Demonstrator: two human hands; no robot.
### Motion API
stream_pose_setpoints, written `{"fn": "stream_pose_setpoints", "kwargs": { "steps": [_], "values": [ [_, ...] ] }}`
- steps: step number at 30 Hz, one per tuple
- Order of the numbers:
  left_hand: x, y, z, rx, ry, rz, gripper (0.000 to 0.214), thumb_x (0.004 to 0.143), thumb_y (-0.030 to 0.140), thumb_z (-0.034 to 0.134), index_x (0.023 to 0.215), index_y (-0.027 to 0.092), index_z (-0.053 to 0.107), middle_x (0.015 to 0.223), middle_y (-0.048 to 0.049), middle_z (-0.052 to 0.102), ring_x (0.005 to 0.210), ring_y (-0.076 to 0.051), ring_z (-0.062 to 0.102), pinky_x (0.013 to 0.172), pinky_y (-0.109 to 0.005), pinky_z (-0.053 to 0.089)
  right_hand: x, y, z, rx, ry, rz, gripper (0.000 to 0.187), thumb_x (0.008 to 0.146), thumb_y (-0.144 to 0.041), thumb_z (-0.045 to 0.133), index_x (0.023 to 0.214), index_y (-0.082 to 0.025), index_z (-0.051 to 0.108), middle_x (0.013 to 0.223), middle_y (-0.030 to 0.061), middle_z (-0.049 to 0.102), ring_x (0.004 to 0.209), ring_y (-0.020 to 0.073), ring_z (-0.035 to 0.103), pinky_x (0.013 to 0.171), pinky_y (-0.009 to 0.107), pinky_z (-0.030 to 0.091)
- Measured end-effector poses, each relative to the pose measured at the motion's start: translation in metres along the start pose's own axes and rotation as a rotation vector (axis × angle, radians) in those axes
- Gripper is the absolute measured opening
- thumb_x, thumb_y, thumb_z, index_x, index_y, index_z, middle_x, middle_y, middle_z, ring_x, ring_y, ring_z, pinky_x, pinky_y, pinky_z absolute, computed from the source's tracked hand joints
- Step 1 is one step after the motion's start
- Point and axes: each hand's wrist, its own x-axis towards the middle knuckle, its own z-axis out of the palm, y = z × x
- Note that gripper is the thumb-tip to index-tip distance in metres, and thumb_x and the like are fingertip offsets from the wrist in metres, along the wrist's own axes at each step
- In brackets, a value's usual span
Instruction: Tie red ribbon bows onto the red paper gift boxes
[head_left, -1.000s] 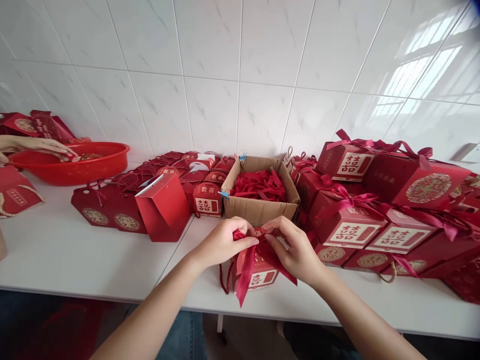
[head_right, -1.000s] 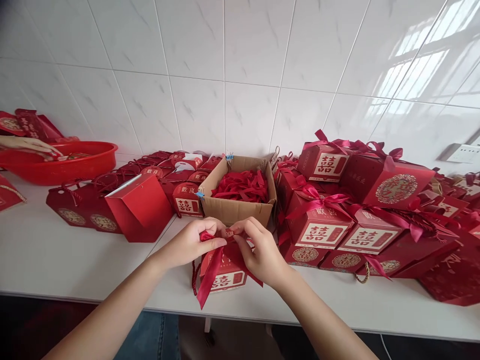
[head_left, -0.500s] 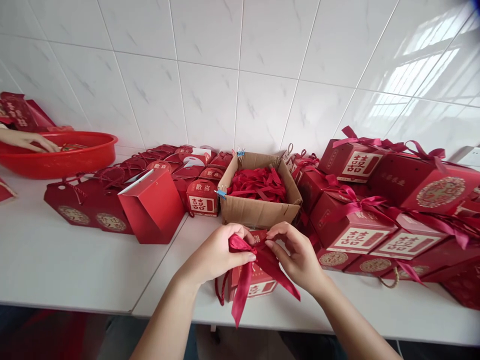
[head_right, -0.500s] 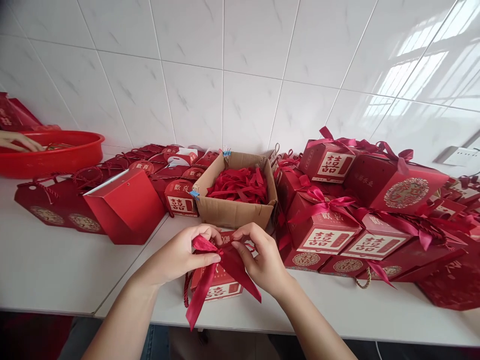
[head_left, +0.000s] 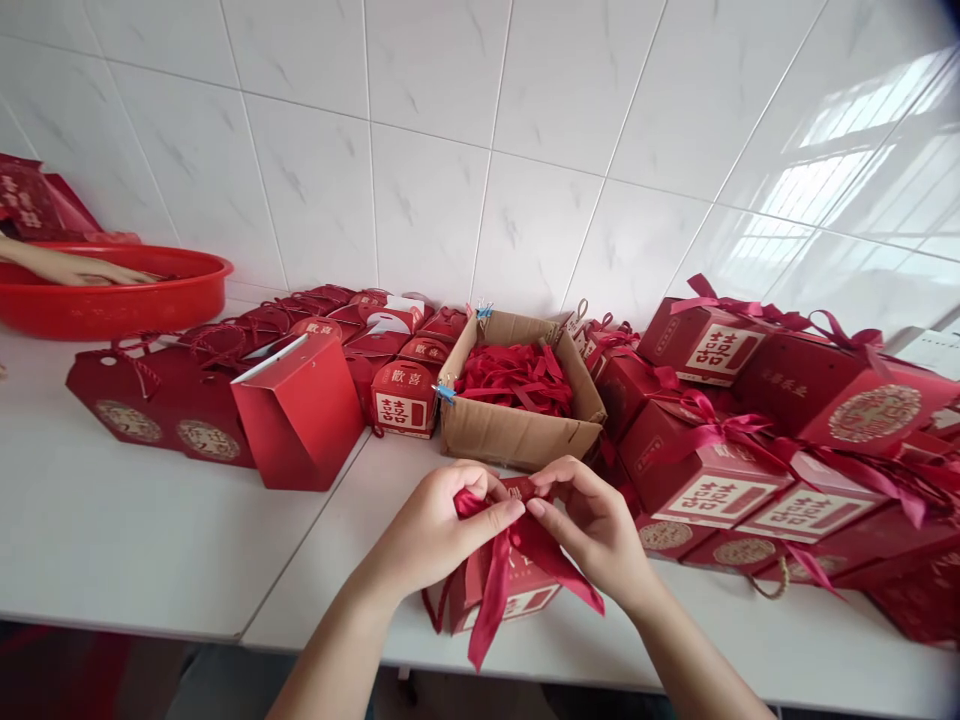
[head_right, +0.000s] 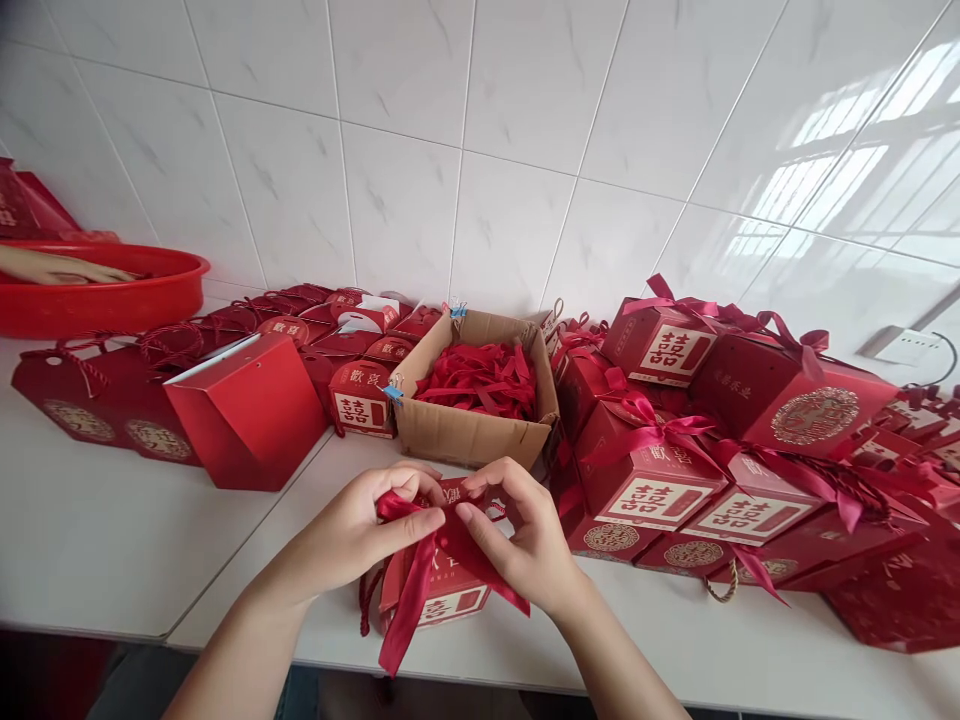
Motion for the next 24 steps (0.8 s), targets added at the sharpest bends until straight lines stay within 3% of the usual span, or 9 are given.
{"fn": "stream_pose_setpoints", "kwargs": {
  "steps": [4, 12, 21, 24],
  "values": [
    [0.003, -0.003, 0.007, 0.086, 0.130, 0.051, 0.025, 0.080, 0.040, 0.065, 0.070, 0.018, 0.061, 0.087, -0.0023, 0.065, 0.082, -0.018, 0.062, 0.076, -0.028, 0.045, 0.003, 0.002, 0.004, 0.083, 0.082, 0.121, 0.015, 0.085, -0.020, 0.065, 0.099, -0.024, 0.062, 0.083, 0.0000, 0.060, 0.074, 0.0098, 0.057, 0.066, 0.019, 0.047],
    [0.006, -0.004, 0.008, 0.112, 0.132, 0.028, 0.020, 0.075, 0.037, 0.069, 0.070, 0.019, 0.063, 0.095, -0.0038, 0.067, 0.091, -0.022, 0.063, 0.080, -0.031, 0.044, 0.004, 0.002, 0.000, 0.126, 0.112, 0.201, 0.018, 0.078, -0.022, 0.072, 0.093, -0.021, 0.061, 0.074, -0.0002, 0.063, 0.068, 0.0110, 0.060, 0.059, 0.020, 0.049],
    [0.005, -0.012, 0.007, 0.092, 0.133, 0.034, 0.039, 0.071, 0.032, 0.071, 0.057, 0.021, 0.037, 0.084, -0.0024, 0.066, 0.101, -0.025, 0.060, 0.082, -0.032, 0.042, 0.001, 0.008, -0.001, 0.090, 0.141, 0.151, 0.013, 0.079, -0.020, 0.071, 0.079, -0.021, 0.058, 0.072, -0.0019, 0.060, 0.067, 0.0092, 0.055, 0.060, 0.019, 0.047],
    [0.005, -0.011, 0.005, 0.087, 0.112, 0.020, 0.035, 0.072, 0.032, 0.071, 0.059, 0.021, 0.042, 0.088, -0.0022, 0.067, 0.098, -0.024, 0.061, 0.082, -0.032, 0.043, -0.001, 0.009, -0.002, 0.063, 0.150, 0.124, 0.012, 0.080, -0.019, 0.070, 0.079, -0.022, 0.059, 0.073, -0.0021, 0.059, 0.067, 0.0091, 0.055, 0.061, 0.019, 0.046]
  ]
}}
